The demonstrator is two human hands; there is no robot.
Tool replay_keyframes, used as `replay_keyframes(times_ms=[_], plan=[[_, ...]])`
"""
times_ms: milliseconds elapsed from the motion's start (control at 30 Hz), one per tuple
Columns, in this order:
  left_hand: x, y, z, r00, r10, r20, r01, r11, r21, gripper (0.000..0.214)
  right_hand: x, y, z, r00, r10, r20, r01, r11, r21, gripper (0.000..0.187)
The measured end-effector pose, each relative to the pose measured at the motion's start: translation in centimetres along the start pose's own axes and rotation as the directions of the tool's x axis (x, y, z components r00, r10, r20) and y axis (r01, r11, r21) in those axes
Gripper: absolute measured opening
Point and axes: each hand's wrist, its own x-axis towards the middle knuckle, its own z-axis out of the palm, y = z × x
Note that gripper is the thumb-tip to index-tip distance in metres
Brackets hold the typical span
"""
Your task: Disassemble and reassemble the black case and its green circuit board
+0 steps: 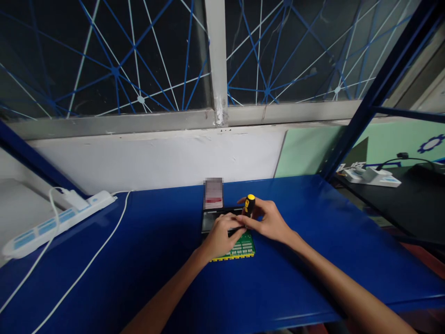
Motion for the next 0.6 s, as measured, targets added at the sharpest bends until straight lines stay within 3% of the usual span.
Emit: replay_keyframes(times_ms=[333, 600], plan=[[0.02, 0.09, -0.02, 1.000, 0.004, -0.025, -0.003, 1.000, 0.015, 0.009, 0.00, -0.12, -0.14, 1.000, -0.022, -0.005, 0.022, 1.000, -0.003, 0.034], [0.09, 0.42, -0.39, 0.999, 0.031, 0.044, -0.033, 0.999, 0.026, 0.018, -0.10, 0.32, -0.09, 1.000, -0.015, 0.003, 0.015, 1.000, 0.010, 0.033]])
